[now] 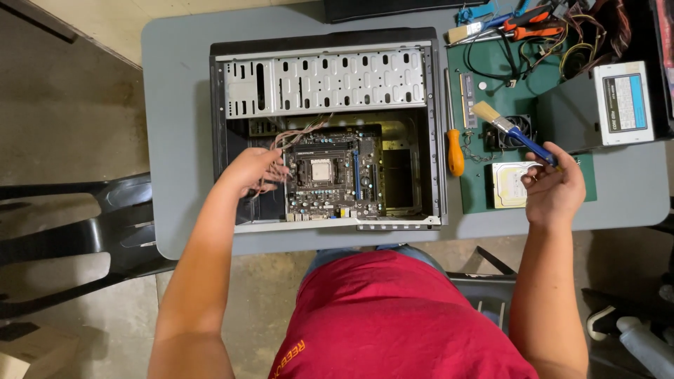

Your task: Cleaning dust from internal computer components including the motherboard, hard drive, and heat sink using a handheld brush.

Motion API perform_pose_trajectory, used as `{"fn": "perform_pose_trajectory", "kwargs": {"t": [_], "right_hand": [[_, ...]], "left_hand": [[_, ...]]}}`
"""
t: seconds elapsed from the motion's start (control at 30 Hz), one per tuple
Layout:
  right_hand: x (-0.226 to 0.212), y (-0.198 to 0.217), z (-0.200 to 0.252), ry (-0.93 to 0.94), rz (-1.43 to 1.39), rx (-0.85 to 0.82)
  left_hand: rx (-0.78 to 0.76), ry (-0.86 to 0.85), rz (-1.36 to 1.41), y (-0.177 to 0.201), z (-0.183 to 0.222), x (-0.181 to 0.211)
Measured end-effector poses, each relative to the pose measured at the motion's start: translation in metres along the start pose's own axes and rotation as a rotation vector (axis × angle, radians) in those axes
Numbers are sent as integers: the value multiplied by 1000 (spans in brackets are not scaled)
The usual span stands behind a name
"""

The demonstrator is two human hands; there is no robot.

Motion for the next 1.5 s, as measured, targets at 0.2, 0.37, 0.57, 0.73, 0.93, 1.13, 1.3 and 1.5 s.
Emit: {"fn": "perform_pose_trajectory", "kwargs": {"t": [0.2, 0.37, 0.57, 0.73, 0.93, 1.13, 1.3, 1.5], "right_hand": [[1, -4, 2, -2, 21, -8], [1, -11, 5, -14, 24, -2], [4, -12, 2, -24, 22, 5], [10, -8, -2, -15, 37, 17], [10, -1, -5, -58, 31, 120], [10, 6, -3, -24, 73, 114], [14, 12, -5, -49, 45, 138], [20, 21, -6, -53, 67, 137]], "left_hand": [[20, -38, 648, -35, 10, 11], [73, -13, 923, -52, -26, 8], [222, -79, 1190, -67, -105, 0], [281, -113, 1224, -73, -149, 8], [401, 32, 1167, -70, -181, 8], [388, 34, 1379, -64, -216, 12], [346, -131, 1413, -56, -190, 27], [343, -193, 1447, -40, -163, 46]]}}
Point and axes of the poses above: each hand's wrist, its own z-axis away from the middle knuckle, its own y-axis out of the back of the hand, x = y × z, the point moved 3 cm from there along -z, towards the middle knuckle, and after that the axes turned 3 degrees about -x, right-handed, at the moved point
